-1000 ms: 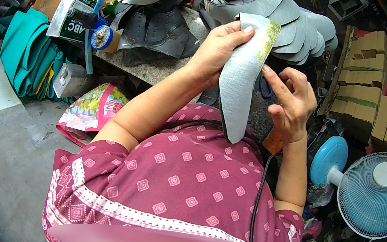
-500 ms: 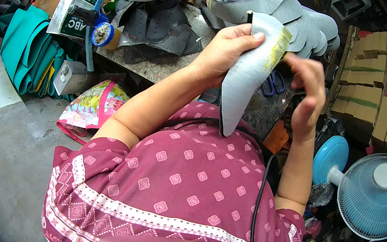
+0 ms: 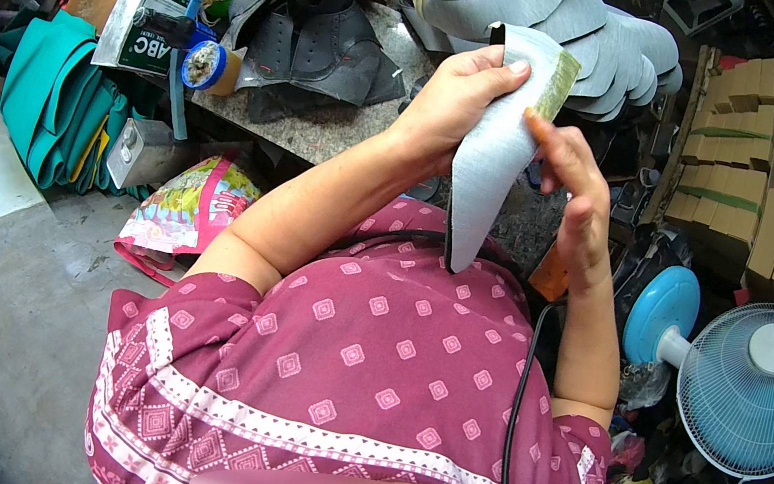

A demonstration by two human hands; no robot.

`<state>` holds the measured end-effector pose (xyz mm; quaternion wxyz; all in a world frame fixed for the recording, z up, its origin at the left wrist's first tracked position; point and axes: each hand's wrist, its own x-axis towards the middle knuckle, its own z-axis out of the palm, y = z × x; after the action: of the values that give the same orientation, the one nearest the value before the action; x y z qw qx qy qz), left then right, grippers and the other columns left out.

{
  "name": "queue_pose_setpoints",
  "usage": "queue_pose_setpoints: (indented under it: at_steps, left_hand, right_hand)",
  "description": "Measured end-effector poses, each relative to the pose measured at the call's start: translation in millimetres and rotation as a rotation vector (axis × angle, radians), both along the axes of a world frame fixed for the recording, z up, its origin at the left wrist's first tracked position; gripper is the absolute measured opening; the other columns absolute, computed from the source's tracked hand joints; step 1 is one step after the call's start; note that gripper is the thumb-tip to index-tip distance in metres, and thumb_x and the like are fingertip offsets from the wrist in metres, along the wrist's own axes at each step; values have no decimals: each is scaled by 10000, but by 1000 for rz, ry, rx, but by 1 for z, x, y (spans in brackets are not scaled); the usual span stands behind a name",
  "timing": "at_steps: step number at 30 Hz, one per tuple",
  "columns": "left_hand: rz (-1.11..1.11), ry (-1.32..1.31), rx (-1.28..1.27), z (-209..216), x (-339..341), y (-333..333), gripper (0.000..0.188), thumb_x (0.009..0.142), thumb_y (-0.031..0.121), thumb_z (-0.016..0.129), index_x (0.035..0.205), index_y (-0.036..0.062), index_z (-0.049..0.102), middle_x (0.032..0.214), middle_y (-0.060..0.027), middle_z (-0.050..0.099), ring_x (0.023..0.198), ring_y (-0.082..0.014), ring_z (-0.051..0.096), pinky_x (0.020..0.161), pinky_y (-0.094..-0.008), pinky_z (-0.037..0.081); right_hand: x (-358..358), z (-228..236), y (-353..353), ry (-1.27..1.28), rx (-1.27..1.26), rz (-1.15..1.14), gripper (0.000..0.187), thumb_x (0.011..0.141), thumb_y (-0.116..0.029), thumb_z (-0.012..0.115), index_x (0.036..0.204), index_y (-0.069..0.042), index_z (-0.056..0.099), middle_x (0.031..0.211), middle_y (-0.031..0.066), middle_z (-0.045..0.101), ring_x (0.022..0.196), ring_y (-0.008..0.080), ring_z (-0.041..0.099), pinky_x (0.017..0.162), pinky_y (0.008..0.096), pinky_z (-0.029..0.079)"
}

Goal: The person repeatedly picks up gray shoe insole pieces from a stack, applies a yellow adhesive from a small jar to the edges using a brush, and places the treated pieces back on the stack. The person handles the pieces one at a time throughout the clip.

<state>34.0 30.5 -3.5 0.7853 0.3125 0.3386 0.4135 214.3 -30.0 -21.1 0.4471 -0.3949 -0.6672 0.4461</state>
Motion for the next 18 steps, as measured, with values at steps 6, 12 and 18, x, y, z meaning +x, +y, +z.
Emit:
queue_pose_setpoints:
  at_steps: [6,12,18]
  left_hand:
    - [-2,22,-48,-4,0,0,241,1003,177,531,1153,-5,580,932,-84,676,742,-133,663,656,-273,562]
    - [1,24,-45,-4,-4,-1,235,1000,170,536,1149,-3,594,920,-75,679,725,-112,654,641,-259,550]
    - [2,21,-74,-3,-9,2,230,999,156,539,1154,-5,595,929,-77,685,711,-116,660,642,-250,552]
  right_hand:
    - [10,18,-1,-304,328,6,848,892,-766,319,1173,-72,718,852,95,595,694,218,589,627,308,482]
    - [5,9,2,-568,520,-253,711,908,-709,370,1250,-171,687,887,49,550,678,200,555,590,317,469]
    - [15,12,0,-372,499,-122,700,907,-708,393,1164,-146,722,893,64,557,670,175,544,548,281,446]
